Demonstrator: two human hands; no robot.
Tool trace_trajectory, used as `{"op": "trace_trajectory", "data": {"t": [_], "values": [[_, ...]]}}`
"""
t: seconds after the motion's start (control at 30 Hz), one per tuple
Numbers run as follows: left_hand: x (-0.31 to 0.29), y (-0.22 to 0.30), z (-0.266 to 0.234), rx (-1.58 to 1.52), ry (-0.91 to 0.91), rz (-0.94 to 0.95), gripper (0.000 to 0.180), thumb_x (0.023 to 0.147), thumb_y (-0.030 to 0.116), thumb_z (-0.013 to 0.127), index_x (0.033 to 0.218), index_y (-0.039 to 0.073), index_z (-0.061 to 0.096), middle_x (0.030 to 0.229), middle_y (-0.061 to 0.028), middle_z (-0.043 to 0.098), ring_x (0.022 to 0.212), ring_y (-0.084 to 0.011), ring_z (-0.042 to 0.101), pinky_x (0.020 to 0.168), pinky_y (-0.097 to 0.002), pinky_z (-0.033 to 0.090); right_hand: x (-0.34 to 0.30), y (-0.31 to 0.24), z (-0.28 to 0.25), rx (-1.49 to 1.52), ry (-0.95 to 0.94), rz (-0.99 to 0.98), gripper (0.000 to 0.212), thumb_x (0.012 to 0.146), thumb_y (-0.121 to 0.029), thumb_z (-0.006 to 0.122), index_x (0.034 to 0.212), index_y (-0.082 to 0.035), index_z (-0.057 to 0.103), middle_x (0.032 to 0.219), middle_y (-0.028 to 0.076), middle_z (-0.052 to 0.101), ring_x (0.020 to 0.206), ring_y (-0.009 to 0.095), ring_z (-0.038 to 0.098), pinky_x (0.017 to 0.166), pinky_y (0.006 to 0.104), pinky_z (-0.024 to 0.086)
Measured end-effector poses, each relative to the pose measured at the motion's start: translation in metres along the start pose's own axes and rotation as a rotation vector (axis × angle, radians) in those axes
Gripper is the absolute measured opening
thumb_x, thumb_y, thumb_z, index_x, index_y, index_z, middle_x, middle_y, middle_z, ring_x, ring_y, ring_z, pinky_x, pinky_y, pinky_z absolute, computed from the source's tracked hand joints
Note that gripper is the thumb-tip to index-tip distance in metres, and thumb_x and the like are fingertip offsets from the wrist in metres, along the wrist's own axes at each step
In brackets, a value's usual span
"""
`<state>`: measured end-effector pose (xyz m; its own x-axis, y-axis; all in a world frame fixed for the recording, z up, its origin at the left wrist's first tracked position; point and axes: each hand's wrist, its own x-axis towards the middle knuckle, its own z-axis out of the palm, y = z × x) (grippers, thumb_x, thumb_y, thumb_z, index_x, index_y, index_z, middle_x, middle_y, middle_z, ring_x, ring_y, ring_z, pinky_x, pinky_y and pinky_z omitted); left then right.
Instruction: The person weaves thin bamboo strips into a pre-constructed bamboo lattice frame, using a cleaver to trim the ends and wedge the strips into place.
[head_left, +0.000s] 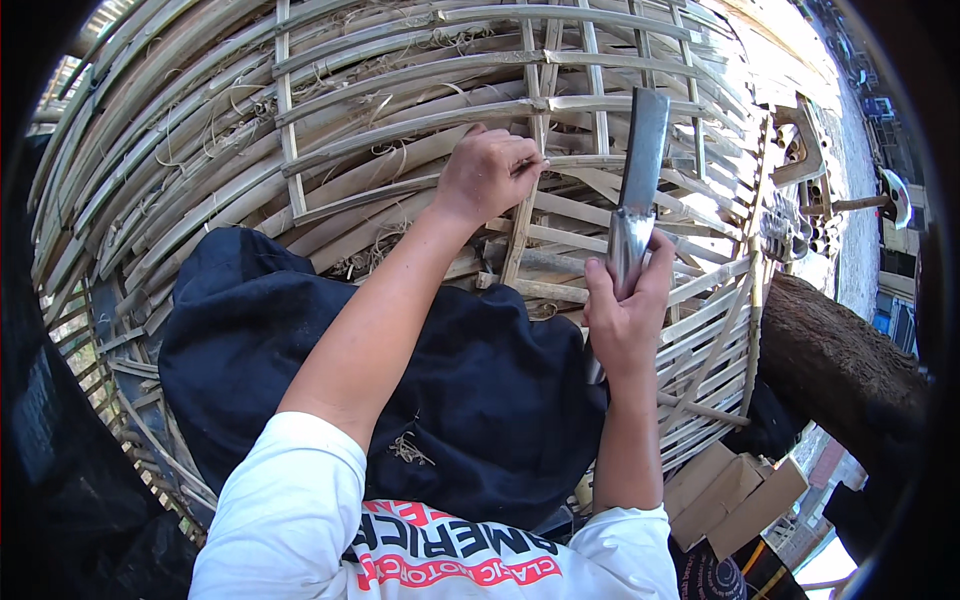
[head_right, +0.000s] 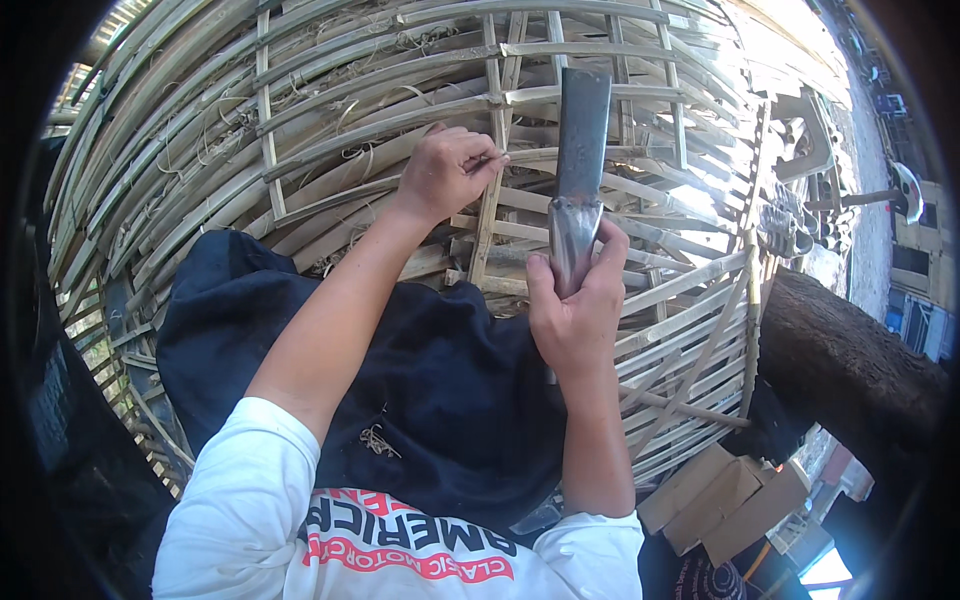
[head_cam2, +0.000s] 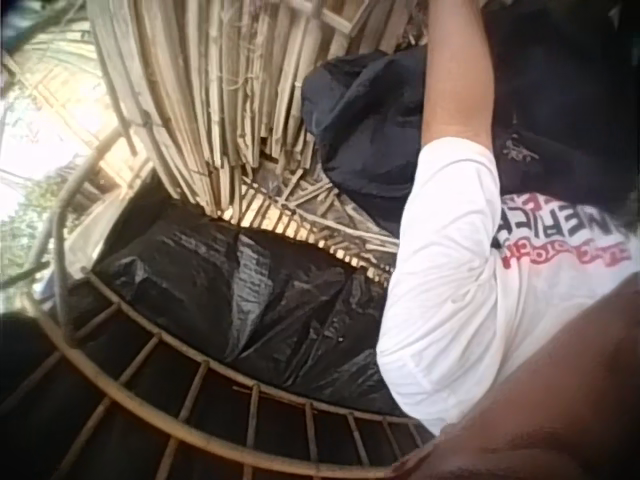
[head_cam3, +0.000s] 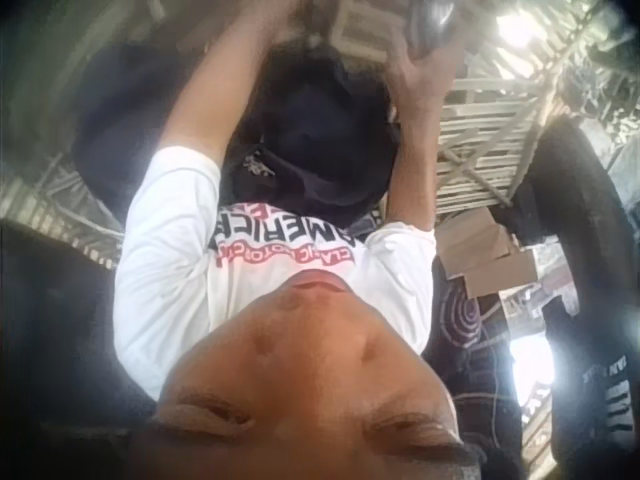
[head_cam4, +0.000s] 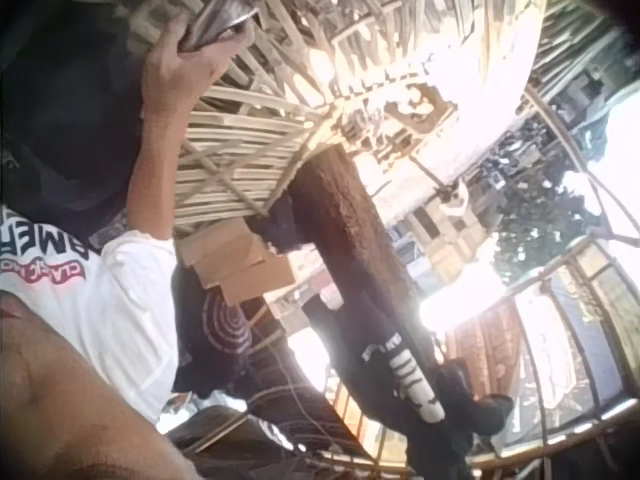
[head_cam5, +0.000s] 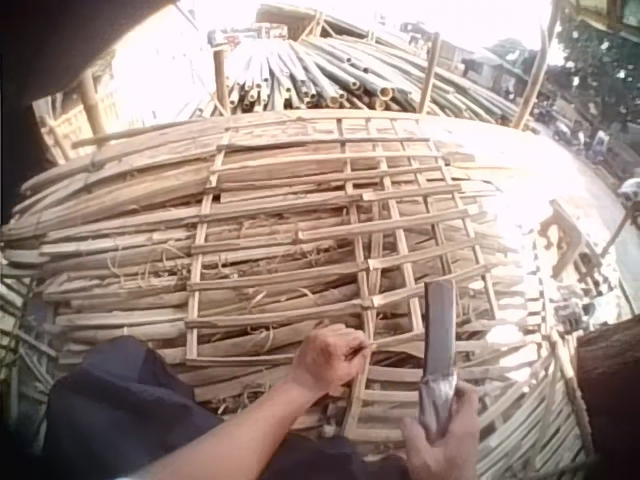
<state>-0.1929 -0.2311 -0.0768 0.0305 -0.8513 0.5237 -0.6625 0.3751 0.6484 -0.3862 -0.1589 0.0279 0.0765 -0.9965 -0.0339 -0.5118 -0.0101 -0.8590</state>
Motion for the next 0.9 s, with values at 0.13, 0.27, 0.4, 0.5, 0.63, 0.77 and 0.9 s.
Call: {"op": "trace_trajectory", "data": {"t": [0.13, 0.27, 0.4, 0.5, 0.63, 0.77, 0.9], "values": [[0.001, -0.002, 0.008, 0.021, 0.028, 0.038, 0.019, 0.080, 0.020, 0.075, 0.071, 0.010, 0.063, 0.056, -0.0035, 0.051, 0.057, -0.0230, 0.054, 0.062, -0.0366, 0.043, -0.016, -0.029, 0.015, 0.087, 0.153, 0.107, 0.043, 0.089, -0.021, 0.064, 0.120, 0.003, 0.046, 0.082, 0.020, 0.064, 0.074, 0.032, 0.066, 0.071, 0.0395, 0.051], [0.002, -0.016, 0.004, 0.045, 0.029, 0.054, 0.019, 0.080, 0.021, 0.075, 0.072, 0.010, 0.064, 0.057, -0.0039, 0.054, 0.057, -0.0222, 0.057, 0.059, -0.0360, 0.043, -0.016, -0.015, 0.056, -0.144, 0.142, 0.151, 0.046, 0.091, -0.024, 0.060, 0.124, 0.004, 0.046, 0.090, 0.032, 0.065, 0.087, 0.050, 0.063, 0.075, 0.0516, 0.050], [0.000, -0.003, 0.010, 0.039, 0.022, 0.085, 0.016, 0.081, 0.022, 0.073, 0.073, 0.012, 0.064, 0.060, -0.0030, 0.057, 0.062, -0.0217, 0.060, 0.066, -0.0360, 0.043, -0.023, 0.004, 0.076, -0.161, 0.240, 0.097, 0.049, 0.093, -0.023, 0.058, 0.130, 0.004, 0.042, 0.094, 0.034, 0.064, 0.090, 0.051, 0.063, 0.076, 0.0535, 0.050], [0.002, -0.001, 0.009, 0.024, 0.026, 0.073, 0.016, 0.080, 0.023, 0.073, 0.073, 0.011, 0.064, 0.060, -0.0035, 0.057, 0.064, -0.0235, 0.060, 0.068, -0.0383, 0.043, -0.027, 0.024, 0.088, -0.199, 0.260, 0.069, 0.051, 0.093, -0.022, 0.057, 0.133, 0.005, 0.041, 0.095, 0.035, 0.064, 0.090, 0.050, 0.063, 0.076, 0.0537, 0.050], [0.000, -0.005, -0.001, 0.022, -0.006, 0.033, 0.014, 0.079, 0.020, 0.073, 0.073, 0.010, 0.064, 0.061, -0.0047, 0.059, 0.064, -0.0242, 0.060, 0.069, -0.0383, 0.044, -0.031, 0.033, 0.096, -0.197, 0.239, 0.001, 0.054, 0.093, -0.023, 0.058, 0.135, 0.006, 0.041, 0.095, 0.034, 0.064, 0.089, 0.050, 0.064, 0.075, 0.0527, 0.050], [0.000, -0.007, 0.002, 0.006, 0.029, 0.043, 0.012, 0.077, 0.016, 0.074, 0.073, 0.009, 0.064, 0.061, -0.0054, 0.058, 0.062, -0.0250, 0.059, 0.066, -0.0380, 0.045, -0.030, 0.020, 0.093, -0.227, 0.215, 0.026, 0.054, 0.092, -0.021, 0.060, 0.136, 0.004, 0.041, 0.094, 0.033, 0.065, 0.087, 0.049, 0.064, 0.073, 0.0510, 0.051], [0.001, -0.007, 0.001, 0.020, 0.023, 0.042, 0.011, 0.075, 0.011, 0.074, 0.073, 0.009, 0.063, 0.061, -0.0055, 0.058, 0.061, -0.0250, 0.059, 0.060, -0.0381, 0.045, -0.031, 0.020, 0.087, -0.257, 0.185, 0.053, 0.054, 0.091, -0.020, 0.060, 0.137, 0.001, 0.041, 0.092, 0.030, 0.066, 0.085, 0.047, 0.065, 0.072, 0.0508, 0.052]]}}
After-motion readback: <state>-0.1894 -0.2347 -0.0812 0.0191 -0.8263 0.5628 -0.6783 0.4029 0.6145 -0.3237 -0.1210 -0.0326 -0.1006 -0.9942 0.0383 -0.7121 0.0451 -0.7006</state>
